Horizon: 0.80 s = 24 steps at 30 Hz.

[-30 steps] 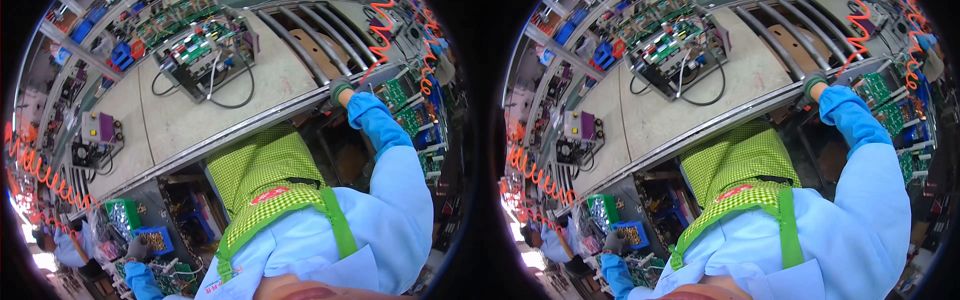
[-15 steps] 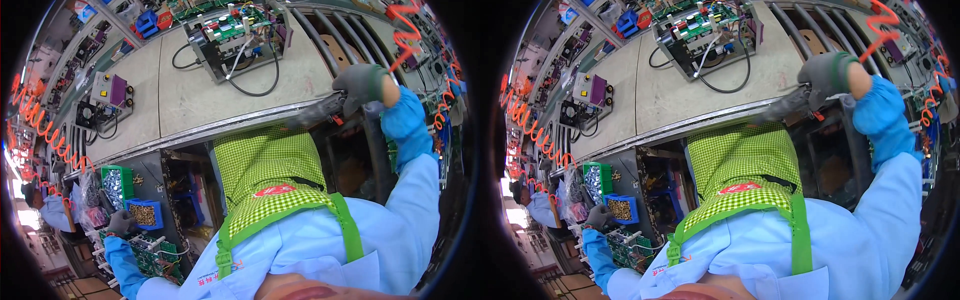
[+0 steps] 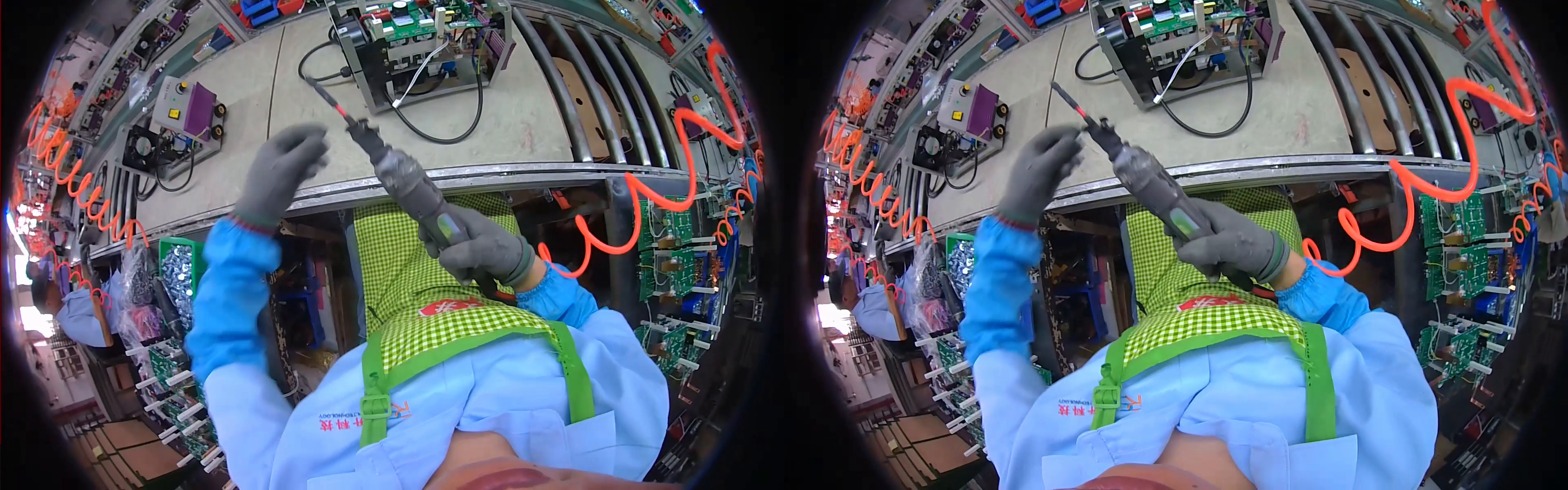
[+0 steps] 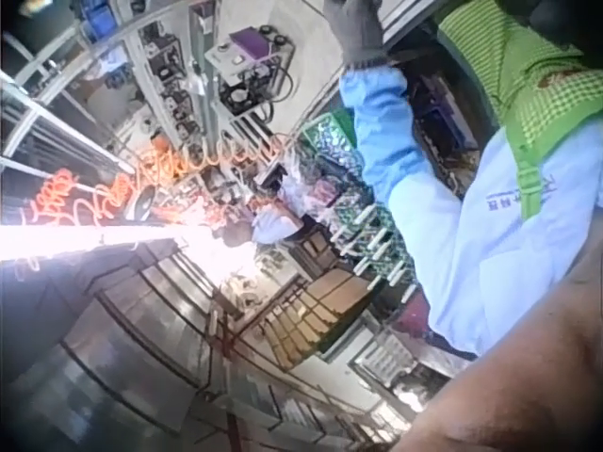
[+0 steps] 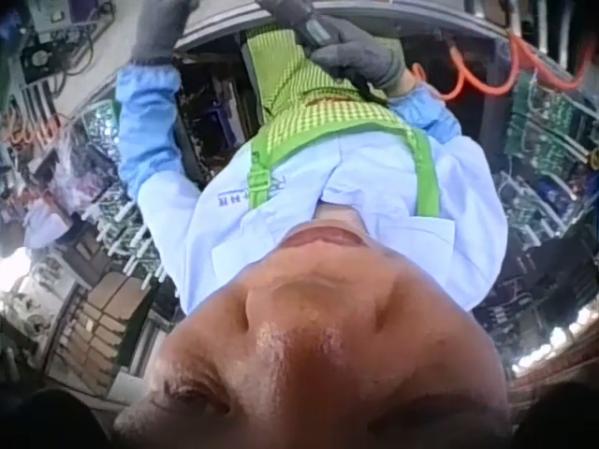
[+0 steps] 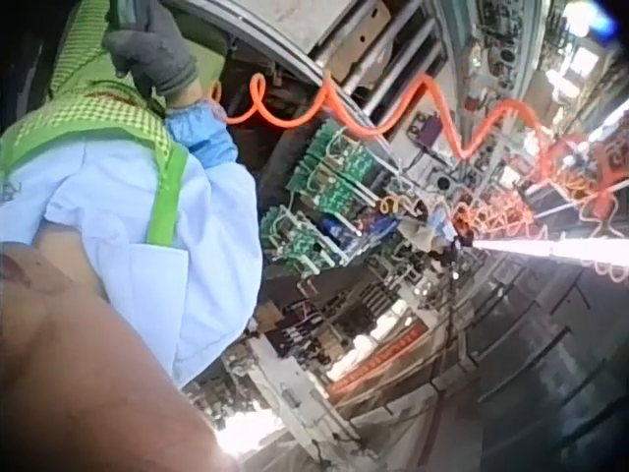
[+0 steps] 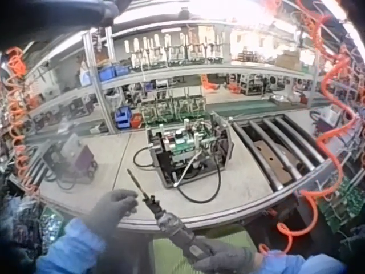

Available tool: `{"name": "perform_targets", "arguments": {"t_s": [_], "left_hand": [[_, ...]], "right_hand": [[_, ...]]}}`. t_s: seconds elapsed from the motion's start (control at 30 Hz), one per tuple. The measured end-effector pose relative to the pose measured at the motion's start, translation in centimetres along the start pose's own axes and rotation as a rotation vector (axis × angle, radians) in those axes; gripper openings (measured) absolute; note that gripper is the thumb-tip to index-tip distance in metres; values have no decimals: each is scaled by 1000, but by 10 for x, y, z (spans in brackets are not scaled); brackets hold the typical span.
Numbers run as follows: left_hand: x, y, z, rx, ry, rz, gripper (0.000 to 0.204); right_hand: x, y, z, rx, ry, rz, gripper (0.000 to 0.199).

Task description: Assembling electronic components on PCBs and testing power supply units on a production line.

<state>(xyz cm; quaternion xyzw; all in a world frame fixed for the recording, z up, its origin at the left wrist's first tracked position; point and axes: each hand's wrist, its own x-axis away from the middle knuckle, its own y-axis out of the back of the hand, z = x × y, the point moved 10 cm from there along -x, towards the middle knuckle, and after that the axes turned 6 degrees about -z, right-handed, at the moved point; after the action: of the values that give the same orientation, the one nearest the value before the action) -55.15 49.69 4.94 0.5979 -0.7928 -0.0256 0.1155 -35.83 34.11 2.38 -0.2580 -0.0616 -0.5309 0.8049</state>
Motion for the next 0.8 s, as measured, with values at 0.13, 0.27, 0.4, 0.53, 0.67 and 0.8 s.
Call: {"name": "perform_targets", "arguments": {"t_s": [0.13, 0.27, 0.4, 0.53, 0.67, 0.8], "left_hand": [[-50, -73, 51, 852, 171, -32, 34], [-63, -116, 89, 1203, 307, -39, 28], [-68, -127, 112, 1253, 385, -109, 25], [-72, -126, 120, 1174, 361, -133, 23], [-73, -116, 125, 962, 275, -200, 23], [-76, -111, 116, 695, 142, -136, 27]], "right_hand": [[10, 27, -42, -62, -80, -72, 40], [19, 51, -69, -46, -174, -122, 41], [20, 64, -83, -11, -240, -185, 42], [20, 68, -90, 52, -285, -192, 46], [19, 77, -96, 133, -310, -234, 47], [19, 81, -103, 137, -315, -252, 47]]}}
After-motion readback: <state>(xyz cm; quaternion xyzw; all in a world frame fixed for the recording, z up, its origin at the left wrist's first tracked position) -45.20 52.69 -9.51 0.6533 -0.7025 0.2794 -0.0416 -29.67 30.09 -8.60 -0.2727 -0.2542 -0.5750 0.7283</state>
